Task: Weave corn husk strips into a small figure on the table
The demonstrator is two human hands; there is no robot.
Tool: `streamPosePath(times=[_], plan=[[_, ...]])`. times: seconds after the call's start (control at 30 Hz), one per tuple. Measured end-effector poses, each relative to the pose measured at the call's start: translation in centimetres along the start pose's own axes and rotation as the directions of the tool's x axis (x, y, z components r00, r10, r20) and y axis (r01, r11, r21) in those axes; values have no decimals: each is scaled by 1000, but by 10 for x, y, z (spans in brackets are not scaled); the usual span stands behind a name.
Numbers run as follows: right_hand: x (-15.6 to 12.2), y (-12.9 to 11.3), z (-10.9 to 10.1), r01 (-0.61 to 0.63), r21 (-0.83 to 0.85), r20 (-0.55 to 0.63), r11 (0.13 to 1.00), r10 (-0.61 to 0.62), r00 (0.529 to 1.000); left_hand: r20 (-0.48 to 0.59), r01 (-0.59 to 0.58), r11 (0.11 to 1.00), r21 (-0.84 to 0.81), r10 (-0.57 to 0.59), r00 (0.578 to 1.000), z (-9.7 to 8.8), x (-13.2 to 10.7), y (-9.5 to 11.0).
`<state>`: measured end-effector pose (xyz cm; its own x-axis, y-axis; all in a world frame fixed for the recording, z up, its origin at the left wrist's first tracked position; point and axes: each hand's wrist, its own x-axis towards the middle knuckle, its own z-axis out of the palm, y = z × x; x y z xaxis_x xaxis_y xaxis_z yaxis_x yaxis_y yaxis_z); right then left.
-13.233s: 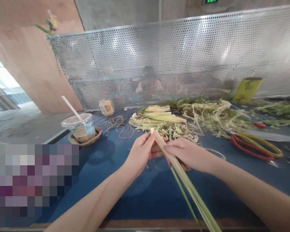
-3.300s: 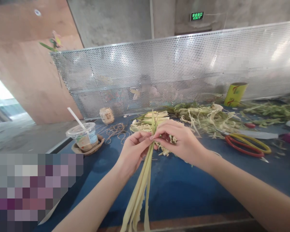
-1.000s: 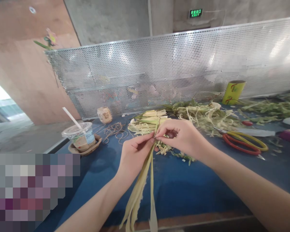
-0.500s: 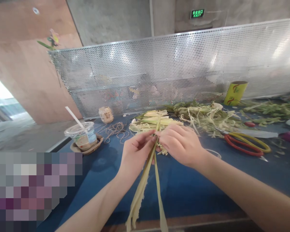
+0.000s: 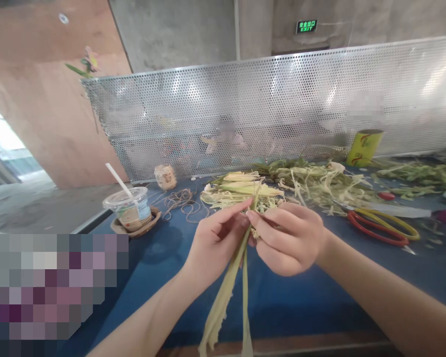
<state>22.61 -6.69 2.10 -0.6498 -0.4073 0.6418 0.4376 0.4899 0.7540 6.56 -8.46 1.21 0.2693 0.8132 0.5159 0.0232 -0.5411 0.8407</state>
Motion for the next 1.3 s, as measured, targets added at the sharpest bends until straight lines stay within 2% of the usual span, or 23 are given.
streamPosePath(times=[0.1,0.2,0.3,0.4,0.53,1.0,1.17,1.3], plan=[[2,2,-4,20,14,6,1000,-21,1000,33,21,998,58,-23,999,-2,1,2],[4,2,-6,33,16,6,999,-33,999,-11,31,995,94,-30,999,-2,1,2],[5,2,-6,37,16,27,999,-37,999,-38,47,998,39,-45,998,0,2,1],[6,2,-6,38,20,44,999,-39,998,-36,92,991,-93,-96,995,3,2,0],[7,2,-7,30,9,36,1000,-30,999,-39,87,979,-187,-96,995,6,1,0],[5,-2,-5,-99,8,-13,995,99,995,-21,54,984,-168,-59,998,6,0,1],[4,-4,-6,-108,-32,-31,994,107,994,-4,93,979,-181,-95,995,6,0,1],[3,-4,-7,-104,9,-5,995,104,995,-27,135,967,-215,-144,989,4,2,1]])
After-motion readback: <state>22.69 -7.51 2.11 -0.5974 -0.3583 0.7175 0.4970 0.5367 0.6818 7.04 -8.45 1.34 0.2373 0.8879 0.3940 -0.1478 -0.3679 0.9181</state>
